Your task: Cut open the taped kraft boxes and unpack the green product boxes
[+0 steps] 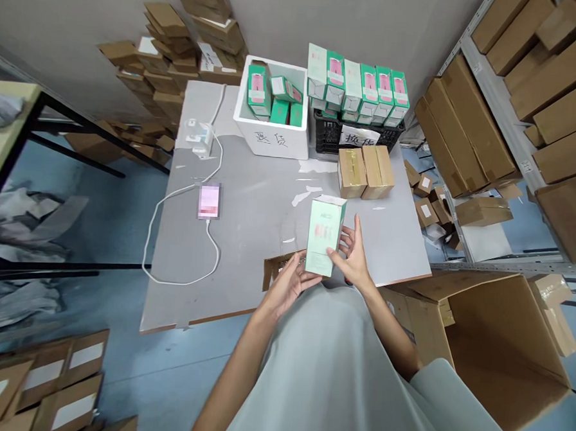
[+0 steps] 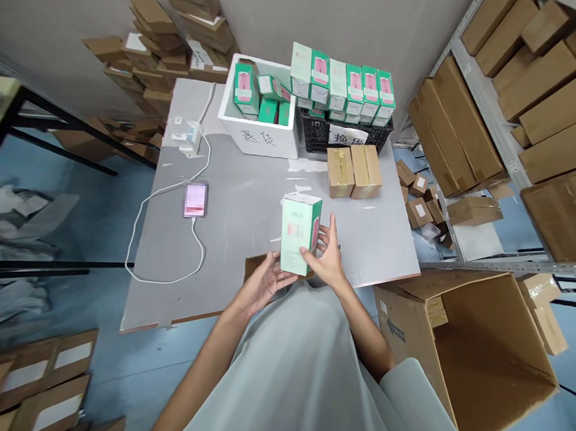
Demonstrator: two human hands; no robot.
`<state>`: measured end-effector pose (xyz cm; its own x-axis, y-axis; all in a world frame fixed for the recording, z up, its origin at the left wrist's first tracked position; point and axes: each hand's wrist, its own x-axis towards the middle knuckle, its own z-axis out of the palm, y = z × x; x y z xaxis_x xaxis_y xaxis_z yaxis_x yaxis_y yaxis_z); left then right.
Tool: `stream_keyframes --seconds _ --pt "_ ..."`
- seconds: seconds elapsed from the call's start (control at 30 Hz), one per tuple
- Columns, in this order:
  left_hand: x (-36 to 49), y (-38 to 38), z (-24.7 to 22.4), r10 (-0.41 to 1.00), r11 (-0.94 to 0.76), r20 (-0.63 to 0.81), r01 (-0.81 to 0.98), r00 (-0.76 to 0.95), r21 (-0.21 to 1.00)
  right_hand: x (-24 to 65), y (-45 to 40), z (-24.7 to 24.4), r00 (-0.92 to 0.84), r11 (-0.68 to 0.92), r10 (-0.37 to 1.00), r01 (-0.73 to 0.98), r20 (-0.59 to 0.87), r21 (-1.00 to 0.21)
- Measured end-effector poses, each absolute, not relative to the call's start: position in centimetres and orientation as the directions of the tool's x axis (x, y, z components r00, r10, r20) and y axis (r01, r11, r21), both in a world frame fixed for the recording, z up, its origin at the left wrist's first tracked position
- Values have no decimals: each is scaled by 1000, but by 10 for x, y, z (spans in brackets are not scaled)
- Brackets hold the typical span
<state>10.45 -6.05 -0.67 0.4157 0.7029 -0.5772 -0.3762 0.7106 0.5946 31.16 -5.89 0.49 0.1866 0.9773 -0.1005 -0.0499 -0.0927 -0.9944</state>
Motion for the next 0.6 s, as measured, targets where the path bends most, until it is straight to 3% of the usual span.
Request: stream_keyframes --seconds 0.17,0.27,0.47,0.6 --pt "105 -46 -14 720 694 -581 -428 380 579 307 -68 7 113 69 988 271 102 -960" --pt "107 -35 -13 774 632 -545 -449 323 631 306 -72 5 93 84 987 382 128 -921" --pt "93 -24 -12 807 587 -531 -447 259 675 302 -82 -1 32 123 988 436 152 -892" --pt "65 -28 -11 844 529 -502 -436 187 728 291 -81 -1 309 30 940 349 145 -937"
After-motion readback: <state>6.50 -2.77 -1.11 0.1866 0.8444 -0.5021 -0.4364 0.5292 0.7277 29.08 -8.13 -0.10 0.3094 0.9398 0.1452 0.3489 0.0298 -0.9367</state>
